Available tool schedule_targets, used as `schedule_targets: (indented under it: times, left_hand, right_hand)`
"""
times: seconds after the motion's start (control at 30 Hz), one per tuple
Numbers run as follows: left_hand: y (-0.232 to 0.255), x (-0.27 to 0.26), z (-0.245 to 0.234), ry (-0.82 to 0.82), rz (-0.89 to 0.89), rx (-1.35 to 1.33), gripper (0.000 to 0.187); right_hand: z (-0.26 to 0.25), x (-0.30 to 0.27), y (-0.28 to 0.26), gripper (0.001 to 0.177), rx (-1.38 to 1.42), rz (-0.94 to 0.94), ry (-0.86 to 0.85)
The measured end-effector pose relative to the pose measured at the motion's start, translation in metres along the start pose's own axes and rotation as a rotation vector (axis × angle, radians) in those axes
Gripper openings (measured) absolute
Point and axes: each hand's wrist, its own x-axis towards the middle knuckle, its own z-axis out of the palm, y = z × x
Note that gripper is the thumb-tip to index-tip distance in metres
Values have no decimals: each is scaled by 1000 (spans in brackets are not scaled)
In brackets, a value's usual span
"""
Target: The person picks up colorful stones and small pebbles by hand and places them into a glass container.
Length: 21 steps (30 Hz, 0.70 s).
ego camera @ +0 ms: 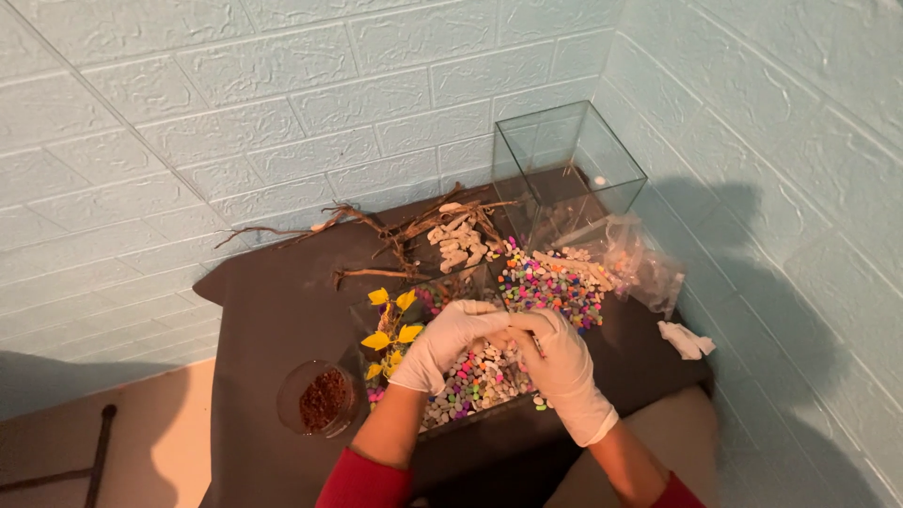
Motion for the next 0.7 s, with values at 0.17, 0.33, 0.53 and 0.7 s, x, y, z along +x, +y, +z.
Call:
schedule_targets:
  times: [0.17,0.33,0.53,0.7]
  left_hand:
    - [-16,18,-16,27,-27,-79,26]
    - [59,-30,46,317,-514,582,37]
    - [-66,50,0,64,-545,1124,36]
    - [-46,42,26,-49,-585,1192,40]
  right_hand:
    - [-15,-2,-5,17,108,305,-80]
    - [-38,-19,20,22,296,855,148]
    - [-15,-67,92,22,217,957,89]
    - [-10,-68,104,25,267,968,125]
